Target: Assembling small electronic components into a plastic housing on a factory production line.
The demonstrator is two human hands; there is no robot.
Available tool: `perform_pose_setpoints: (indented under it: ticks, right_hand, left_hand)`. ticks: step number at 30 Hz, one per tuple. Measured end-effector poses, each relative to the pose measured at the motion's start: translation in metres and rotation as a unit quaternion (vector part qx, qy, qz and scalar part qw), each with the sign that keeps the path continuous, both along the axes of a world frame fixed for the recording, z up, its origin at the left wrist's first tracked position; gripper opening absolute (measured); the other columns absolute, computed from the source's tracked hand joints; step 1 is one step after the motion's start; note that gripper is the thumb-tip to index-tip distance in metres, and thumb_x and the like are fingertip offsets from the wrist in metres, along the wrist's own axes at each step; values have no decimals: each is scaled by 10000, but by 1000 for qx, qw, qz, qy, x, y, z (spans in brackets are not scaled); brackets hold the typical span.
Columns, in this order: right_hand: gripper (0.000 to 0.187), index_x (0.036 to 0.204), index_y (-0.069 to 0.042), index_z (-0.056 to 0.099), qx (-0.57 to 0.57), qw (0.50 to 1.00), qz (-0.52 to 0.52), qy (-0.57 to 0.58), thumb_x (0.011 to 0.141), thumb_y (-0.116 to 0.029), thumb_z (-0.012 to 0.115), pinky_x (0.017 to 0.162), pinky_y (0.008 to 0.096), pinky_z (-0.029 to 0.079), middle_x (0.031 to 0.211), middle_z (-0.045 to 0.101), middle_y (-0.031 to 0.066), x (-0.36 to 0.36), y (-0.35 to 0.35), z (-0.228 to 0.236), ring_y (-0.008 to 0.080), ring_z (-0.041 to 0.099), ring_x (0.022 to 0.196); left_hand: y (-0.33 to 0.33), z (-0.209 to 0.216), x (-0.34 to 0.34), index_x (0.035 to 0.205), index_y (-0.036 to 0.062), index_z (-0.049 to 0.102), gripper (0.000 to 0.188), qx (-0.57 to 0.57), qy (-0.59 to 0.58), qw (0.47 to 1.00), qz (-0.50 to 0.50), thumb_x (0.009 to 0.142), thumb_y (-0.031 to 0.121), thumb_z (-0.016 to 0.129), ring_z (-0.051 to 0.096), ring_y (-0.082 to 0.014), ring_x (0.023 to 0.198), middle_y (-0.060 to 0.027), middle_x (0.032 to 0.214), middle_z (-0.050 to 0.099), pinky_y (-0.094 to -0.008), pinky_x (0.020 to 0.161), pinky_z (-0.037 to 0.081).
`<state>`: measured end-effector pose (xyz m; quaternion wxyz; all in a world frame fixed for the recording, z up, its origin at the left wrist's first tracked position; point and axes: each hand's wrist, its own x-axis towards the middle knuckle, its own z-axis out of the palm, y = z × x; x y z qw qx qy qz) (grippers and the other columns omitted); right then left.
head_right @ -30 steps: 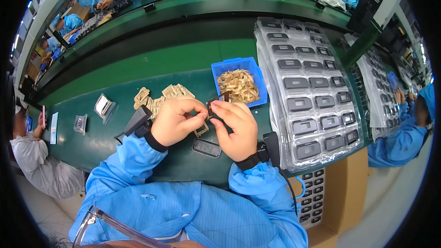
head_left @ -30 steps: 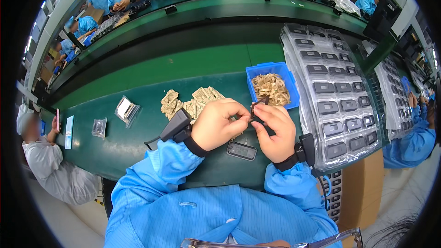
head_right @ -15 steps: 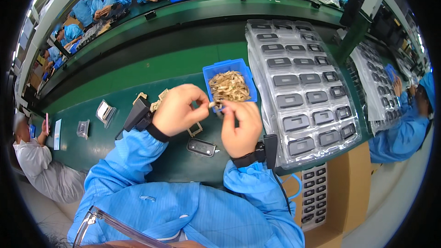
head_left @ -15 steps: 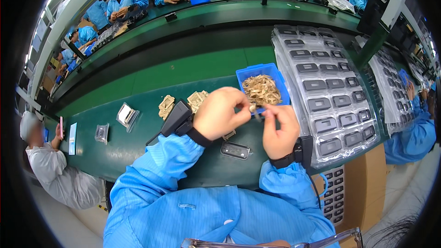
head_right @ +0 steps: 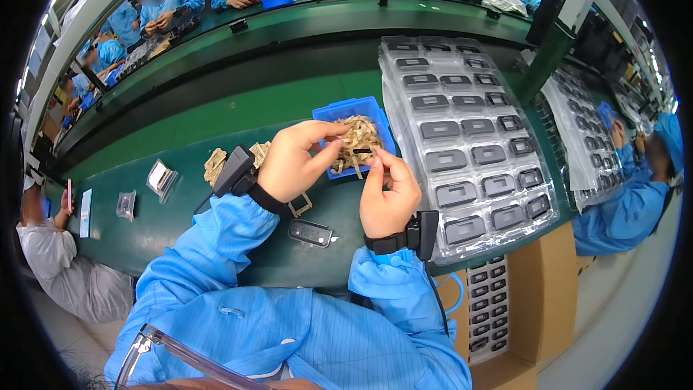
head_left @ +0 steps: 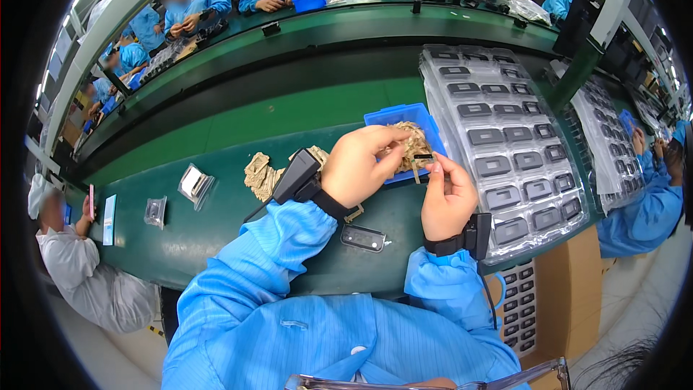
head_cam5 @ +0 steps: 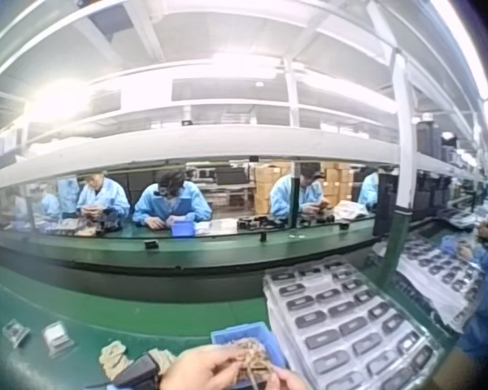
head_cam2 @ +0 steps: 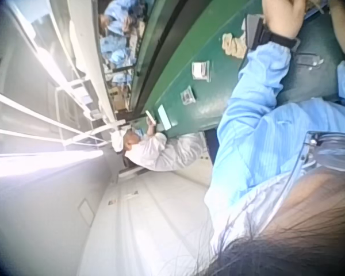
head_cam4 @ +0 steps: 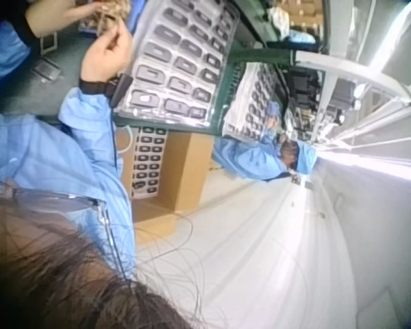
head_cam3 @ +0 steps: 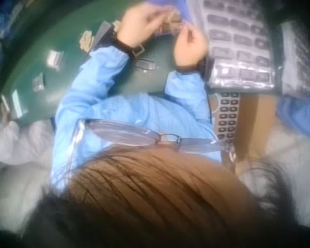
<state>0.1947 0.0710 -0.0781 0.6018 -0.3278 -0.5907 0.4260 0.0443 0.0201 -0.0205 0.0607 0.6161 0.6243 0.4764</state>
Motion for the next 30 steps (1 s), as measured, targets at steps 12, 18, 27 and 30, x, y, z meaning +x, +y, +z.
perform_pose_setpoints:
  ticks: [12,18,27,30]
  right_hand:
    - [241,1160,57,660,-153,865,477,34,943,-48,643,915,338,547,1258,624,200,33,-19,-2,238,663,1065]
    - [302,1108,66,673,-217,820,529,19,814,133,695,945,316,539,1241,601,174,37,-48,-4,222,649,1079]
    - [262,969,24,702,-123,900,386,-159,727,117,739,911,327,528,1184,633,139,28,-62,-2,215,639,1035]
    - [294,915,-76,725,152,893,249,-342,632,-19,781,861,384,486,1012,725,68,20,-59,-2,302,613,954]
  left_hand:
    - [-84,4,-25,980,37,762,229,-33,-74,981,-175,780,-67,724,696,-202,919,-110,1018,708,-299,764,570]
    - [-125,-23,-33,968,77,769,232,-80,-71,973,-205,784,-56,720,699,-208,902,-81,1038,698,-291,753,562]
    - [-124,-50,-43,1162,80,672,469,-59,48,986,-151,710,26,785,630,-277,1024,-65,1204,646,-364,849,538]
    - [-128,-53,-49,1227,100,632,606,-106,84,980,-144,659,117,843,593,-279,1042,-43,1201,630,-377,884,520]
